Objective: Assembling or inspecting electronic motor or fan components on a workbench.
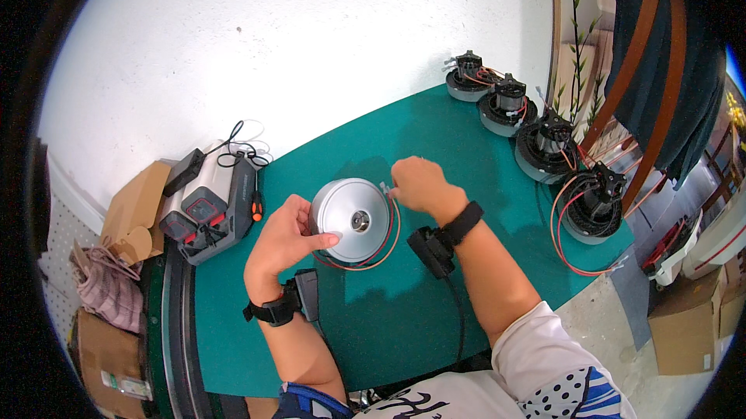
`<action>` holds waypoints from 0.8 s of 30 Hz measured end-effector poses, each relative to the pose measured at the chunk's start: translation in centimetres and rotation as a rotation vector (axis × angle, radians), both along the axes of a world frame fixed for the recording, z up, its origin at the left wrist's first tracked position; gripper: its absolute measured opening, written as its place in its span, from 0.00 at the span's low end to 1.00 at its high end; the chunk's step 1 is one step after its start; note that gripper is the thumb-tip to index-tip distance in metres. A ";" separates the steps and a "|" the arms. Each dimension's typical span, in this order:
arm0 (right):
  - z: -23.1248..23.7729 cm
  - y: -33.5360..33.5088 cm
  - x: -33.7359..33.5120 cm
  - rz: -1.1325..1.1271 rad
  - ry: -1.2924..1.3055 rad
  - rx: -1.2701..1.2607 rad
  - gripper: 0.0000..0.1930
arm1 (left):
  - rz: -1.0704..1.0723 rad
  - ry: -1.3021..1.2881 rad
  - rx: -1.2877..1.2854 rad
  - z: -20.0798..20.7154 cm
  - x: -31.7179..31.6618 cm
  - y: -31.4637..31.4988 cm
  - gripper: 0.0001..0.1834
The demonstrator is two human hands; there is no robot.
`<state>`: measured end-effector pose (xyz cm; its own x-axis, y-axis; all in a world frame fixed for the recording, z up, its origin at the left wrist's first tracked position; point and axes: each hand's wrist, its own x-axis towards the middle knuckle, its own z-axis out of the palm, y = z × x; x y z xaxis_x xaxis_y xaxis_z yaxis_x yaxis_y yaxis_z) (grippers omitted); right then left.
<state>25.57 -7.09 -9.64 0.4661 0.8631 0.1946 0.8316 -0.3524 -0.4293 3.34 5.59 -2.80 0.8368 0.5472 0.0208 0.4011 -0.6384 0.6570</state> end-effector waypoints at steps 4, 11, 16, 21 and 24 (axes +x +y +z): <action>-2.1 1.4 -0.9 -0.027 0.015 0.009 0.15 | 0.011 -0.017 0.009 0.2 0.0 0.0 0.29; -4.3 2.5 -1.1 0.027 0.155 0.102 0.12 | 0.024 -0.035 -0.025 -0.3 -0.4 0.0 0.30; -2.7 1.9 0.3 0.125 0.440 0.124 0.11 | 0.058 -0.014 0.075 -0.8 -2.0 -0.6 0.31; -2.9 1.1 0.5 0.280 1.081 0.254 0.12 | 0.001 -0.172 0.073 -2.1 -3.8 -2.8 0.30; -3.3 1.3 0.7 0.366 1.174 0.278 0.14 | 0.060 -0.170 0.093 -2.9 -4.5 -5.0 0.30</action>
<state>26.26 -5.75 -12.91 0.2232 0.9745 0.0212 -0.0712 0.0380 -0.9967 -1.20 0.58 -5.71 0.7828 0.5852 0.2117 0.3286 -0.6776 0.6580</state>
